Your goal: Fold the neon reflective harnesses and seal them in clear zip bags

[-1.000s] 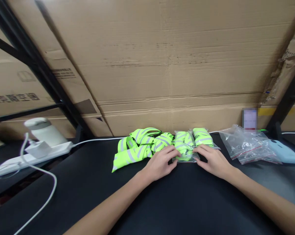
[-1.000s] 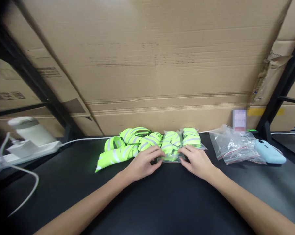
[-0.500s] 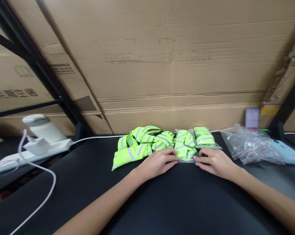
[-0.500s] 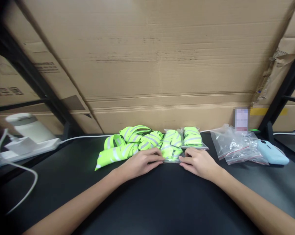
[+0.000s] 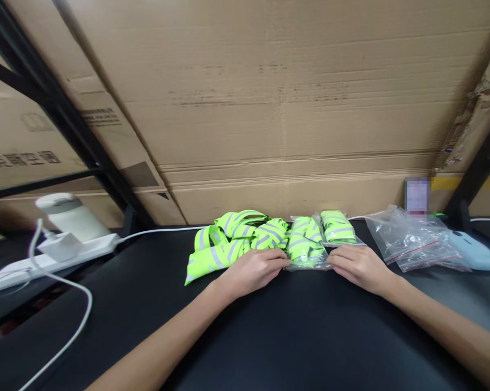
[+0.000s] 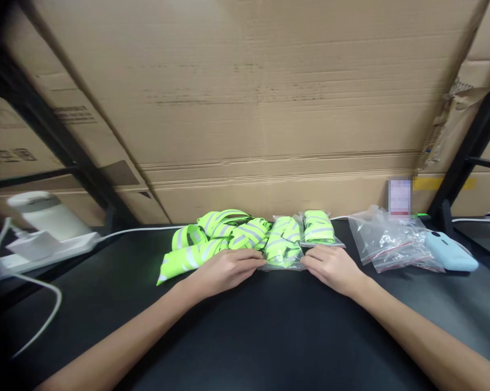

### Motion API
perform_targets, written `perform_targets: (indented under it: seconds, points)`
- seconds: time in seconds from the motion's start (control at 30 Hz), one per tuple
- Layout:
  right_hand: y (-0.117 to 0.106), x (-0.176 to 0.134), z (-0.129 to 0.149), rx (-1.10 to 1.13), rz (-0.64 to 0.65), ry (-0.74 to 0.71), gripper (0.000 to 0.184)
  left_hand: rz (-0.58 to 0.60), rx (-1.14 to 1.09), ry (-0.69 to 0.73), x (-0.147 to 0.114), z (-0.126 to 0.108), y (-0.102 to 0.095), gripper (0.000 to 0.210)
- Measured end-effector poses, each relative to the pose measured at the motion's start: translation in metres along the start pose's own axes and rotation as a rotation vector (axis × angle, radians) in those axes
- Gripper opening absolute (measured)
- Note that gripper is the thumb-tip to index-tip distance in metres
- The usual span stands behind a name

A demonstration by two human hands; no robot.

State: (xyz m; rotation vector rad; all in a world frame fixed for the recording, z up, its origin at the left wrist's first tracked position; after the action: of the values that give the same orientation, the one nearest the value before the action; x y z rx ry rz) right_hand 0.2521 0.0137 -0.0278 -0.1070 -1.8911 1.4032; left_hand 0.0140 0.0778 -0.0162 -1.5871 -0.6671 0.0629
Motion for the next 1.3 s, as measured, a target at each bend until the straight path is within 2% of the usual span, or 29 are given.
perform_targets:
  seconds: [0.17,0.4,0.63,0.83,0.97,1.13,1.3]
  points:
    - [-0.001,-0.001,0.0,-0.003,-0.056,0.001,0.029,0.0,0.048,0.056,-0.001,-0.001,0.003,0.027]
    - [-0.001,-0.003,-0.002,-0.018,-0.039,0.02,0.031,-0.055,0.187,0.143,-0.002,-0.003,0.007,0.029]
    - [-0.002,-0.004,-0.003,0.004,-0.086,0.02,0.03,-0.089,0.176,0.12,-0.001,-0.004,0.007,0.028]
    - [-0.006,-0.003,-0.004,0.043,-0.178,0.076,0.026,-0.249,0.126,0.093,0.0,-0.004,-0.003,0.022]
    - [-0.005,-0.003,-0.005,0.053,-0.256,0.136,0.02,-0.353,0.224,0.088,0.002,-0.011,-0.005,0.017]
    - [-0.007,-0.002,-0.004,0.047,-0.321,0.16,0.014,-0.42,0.353,0.181,0.004,-0.023,-0.002,0.013]
    - [-0.012,0.003,0.003,-0.043,-0.319,0.142,0.011,-0.477,0.332,0.17,0.004,-0.026,-0.004,0.015]
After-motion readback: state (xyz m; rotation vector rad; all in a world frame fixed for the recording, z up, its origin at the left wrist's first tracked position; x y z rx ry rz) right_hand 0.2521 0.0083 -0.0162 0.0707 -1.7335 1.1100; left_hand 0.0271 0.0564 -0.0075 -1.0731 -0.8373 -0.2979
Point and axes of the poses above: each hand's wrist, its own x-axis towards the middle knuckle, its own y-axis out of the palm, z = x × y, the point moved 5 cm from there along x, towards the middle knuckle, and after that the axes turned 7 degrees about -y, right-handed, at the moved point
